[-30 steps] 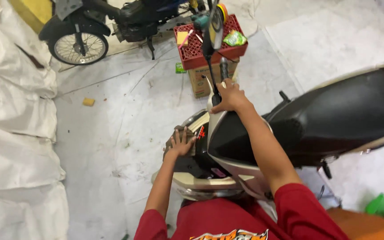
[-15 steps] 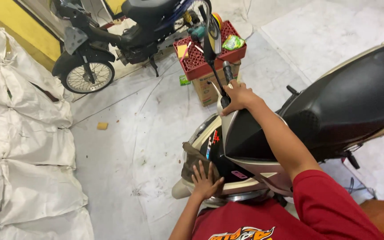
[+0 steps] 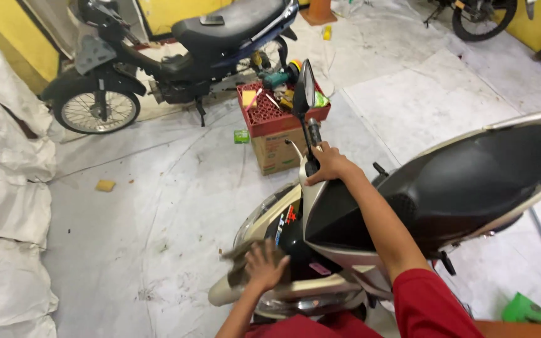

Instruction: The person wipes the front body panel of a scooter using a cloth. They hold the handlebar with one hand while cleaning the surface with the other, moving the cloth back and forth across the scooter's front section.

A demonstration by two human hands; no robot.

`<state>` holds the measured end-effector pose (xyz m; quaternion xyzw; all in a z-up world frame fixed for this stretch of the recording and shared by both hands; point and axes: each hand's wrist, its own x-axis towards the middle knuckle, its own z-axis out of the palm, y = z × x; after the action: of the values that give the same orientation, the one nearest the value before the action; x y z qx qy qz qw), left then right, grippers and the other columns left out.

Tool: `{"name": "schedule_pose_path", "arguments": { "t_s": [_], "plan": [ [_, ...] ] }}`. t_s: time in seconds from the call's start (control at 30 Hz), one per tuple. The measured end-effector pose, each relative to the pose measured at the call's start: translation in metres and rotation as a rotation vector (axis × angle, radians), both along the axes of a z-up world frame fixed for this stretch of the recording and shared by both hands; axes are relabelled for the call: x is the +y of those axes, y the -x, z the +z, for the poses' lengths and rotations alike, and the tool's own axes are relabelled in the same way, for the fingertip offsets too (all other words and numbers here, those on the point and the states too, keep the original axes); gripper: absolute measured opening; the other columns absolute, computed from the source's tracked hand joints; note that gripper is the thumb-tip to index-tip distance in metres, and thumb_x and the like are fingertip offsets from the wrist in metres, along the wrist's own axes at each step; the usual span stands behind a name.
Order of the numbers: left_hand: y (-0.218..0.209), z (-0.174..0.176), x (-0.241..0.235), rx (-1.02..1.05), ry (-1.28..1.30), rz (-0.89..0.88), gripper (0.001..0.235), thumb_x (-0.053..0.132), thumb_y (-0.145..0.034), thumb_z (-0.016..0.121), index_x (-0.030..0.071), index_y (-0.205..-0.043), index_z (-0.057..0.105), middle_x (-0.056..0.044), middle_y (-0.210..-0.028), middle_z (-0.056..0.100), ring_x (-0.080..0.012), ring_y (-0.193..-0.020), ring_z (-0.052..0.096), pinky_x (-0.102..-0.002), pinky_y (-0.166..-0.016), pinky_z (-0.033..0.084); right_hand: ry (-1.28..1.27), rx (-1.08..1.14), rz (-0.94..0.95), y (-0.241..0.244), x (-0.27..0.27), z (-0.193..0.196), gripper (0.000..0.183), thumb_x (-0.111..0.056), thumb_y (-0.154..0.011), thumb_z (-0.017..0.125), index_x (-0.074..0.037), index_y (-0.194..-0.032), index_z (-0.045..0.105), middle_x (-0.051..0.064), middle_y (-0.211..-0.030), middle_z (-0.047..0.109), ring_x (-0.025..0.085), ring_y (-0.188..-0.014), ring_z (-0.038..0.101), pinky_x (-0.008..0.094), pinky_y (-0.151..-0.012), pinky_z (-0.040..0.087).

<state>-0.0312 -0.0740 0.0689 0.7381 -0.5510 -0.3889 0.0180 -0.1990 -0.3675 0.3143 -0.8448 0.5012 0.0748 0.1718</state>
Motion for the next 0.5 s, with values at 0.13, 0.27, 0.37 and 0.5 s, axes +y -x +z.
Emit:
{"name": "schedule_pose_path", "arguments": {
  "t_s": [0.13,0.27,0.37,0.5],
  "plan": [
    [0.032,0.047,-0.012,-0.066,0.281,-0.201,0.098,0.083,-0.092,0.044,0.036,-0.166,-0.001,-0.025,-0.17,-0.018,-0.0581,-0.151,-0.017,-0.074,-0.117,-0.002,0.028,-0.032,0.044,0.001,-0.006,-0.01,0.126,-0.068,-0.053,0.089,-0.015,-0.156,0.039,0.019,-0.156,0.032,0.047,-0.137,0.04,0.053,-0.109,0.043],
    [0.027,0.024,-0.01,-0.082,0.58,-0.302,0.08,0.075,-0.1,0.044,0.048,-0.166,0.008,-0.014,-0.176,-0.01,-0.0481,-0.157,-0.013,-0.071,-0.12,0.001,0.014,-0.072,0.016,-0.003,0.012,0.014,0.118,-0.062,-0.052,0.088,-0.022,-0.154,0.045,0.017,-0.152,0.038,0.045,-0.137,0.044,0.052,-0.11,0.044],
    [0.003,-0.01,-0.009,-0.055,0.397,-0.194,0.085,0.073,-0.098,0.044,0.043,-0.164,0.001,-0.015,-0.173,-0.015,-0.0482,-0.155,-0.016,-0.073,-0.117,-0.001,-0.012,-0.061,0.011,-0.009,0.019,0.025,0.114,-0.06,-0.051,0.089,-0.026,-0.152,0.048,0.015,-0.152,0.039,0.044,-0.137,0.044,0.051,-0.112,0.042],
    [-0.051,-0.033,0.012,-0.002,0.265,-0.052,0.087,0.078,-0.095,0.04,0.045,-0.164,-0.002,-0.011,-0.172,-0.014,-0.0452,-0.158,-0.011,-0.071,-0.12,0.003,0.042,-0.076,0.07,0.004,-0.006,-0.012,0.119,-0.065,-0.054,0.094,-0.012,-0.148,0.043,0.02,-0.154,0.034,0.047,-0.135,0.043,0.053,-0.109,0.043]
  ]
}}
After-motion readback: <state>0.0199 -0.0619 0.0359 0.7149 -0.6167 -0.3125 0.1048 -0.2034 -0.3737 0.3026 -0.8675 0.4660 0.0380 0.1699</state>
